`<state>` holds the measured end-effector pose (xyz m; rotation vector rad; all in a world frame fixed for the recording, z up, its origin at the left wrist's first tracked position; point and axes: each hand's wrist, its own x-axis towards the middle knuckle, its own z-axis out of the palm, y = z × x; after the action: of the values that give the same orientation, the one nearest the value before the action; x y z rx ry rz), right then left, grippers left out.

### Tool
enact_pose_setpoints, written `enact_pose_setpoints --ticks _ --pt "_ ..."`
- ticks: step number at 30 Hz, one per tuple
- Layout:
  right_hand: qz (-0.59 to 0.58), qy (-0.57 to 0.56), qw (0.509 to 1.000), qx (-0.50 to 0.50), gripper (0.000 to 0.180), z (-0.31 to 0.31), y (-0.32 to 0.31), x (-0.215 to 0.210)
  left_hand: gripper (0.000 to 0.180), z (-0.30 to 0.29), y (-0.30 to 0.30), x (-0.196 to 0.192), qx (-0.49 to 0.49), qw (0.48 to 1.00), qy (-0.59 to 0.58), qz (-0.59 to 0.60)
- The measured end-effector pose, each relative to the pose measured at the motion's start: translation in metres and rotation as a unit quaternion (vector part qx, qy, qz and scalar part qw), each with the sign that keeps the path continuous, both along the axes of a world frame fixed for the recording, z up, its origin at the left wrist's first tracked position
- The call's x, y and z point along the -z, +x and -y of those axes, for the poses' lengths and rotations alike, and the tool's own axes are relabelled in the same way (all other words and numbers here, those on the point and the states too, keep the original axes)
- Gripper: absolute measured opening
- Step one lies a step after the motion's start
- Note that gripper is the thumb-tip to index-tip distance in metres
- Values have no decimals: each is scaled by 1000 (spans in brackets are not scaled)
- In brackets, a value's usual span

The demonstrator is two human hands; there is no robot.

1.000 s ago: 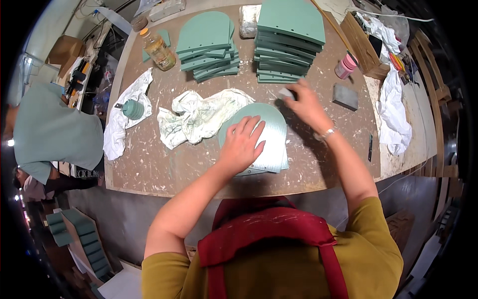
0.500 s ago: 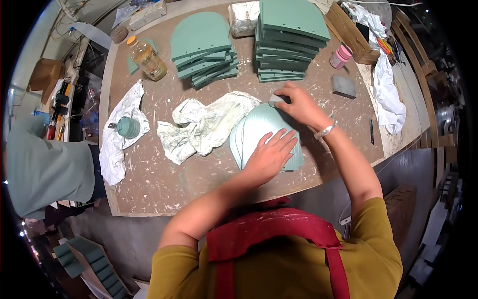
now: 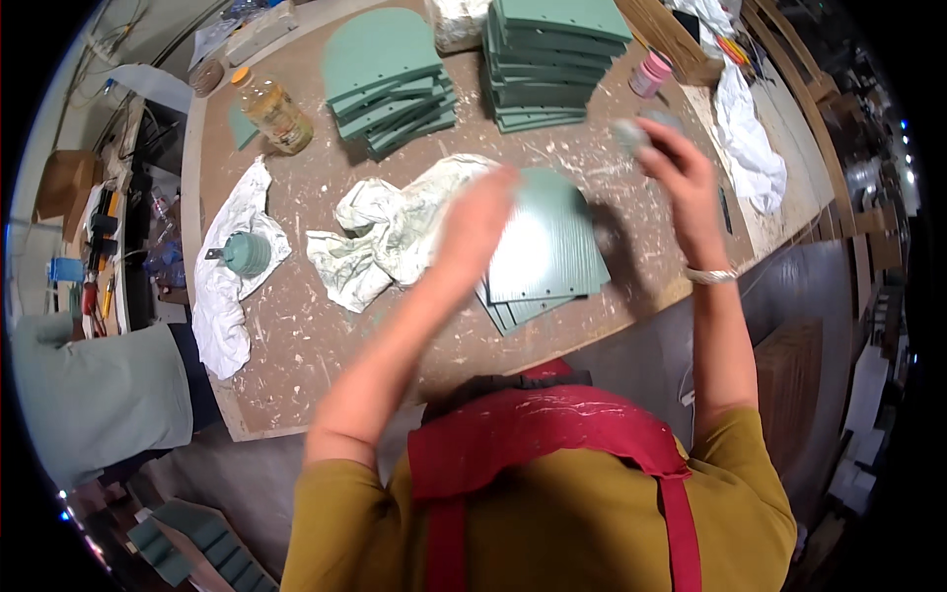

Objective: The person sands the surfaces and edges of green-painted wooden boards using a hand-held sanding block, occasionally wiping the pieces with a white cloth.

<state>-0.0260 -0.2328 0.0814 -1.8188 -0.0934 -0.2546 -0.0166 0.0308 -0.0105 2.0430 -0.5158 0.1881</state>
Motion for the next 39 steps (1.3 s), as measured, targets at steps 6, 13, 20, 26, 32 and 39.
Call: enact_pose_setpoints --ticks 6,13,20,26,32,39 --pt "-120 138 977 107 36 3 -107 37 52 -117 0 38 -31 929 360 76" --pt "-117 347 929 -49 35 -81 -94 77 27 -69 2 -10 -13 993 120 14" --pt "-165 471 860 -109 33 -75 -91 108 48 -32 -41 36 -21 993 18 -114" --pt "-124 257 939 -190 30 -71 -89 108 44 -6 16 -6 4 990 140 -13" --pt "-56 90 968 -227 31 -78 -87 96 32 15 74 10 2 966 220 -135" --pt "-3 30 966 -259 32 -91 -71 99 30 72 83 2 301 903 286 110"
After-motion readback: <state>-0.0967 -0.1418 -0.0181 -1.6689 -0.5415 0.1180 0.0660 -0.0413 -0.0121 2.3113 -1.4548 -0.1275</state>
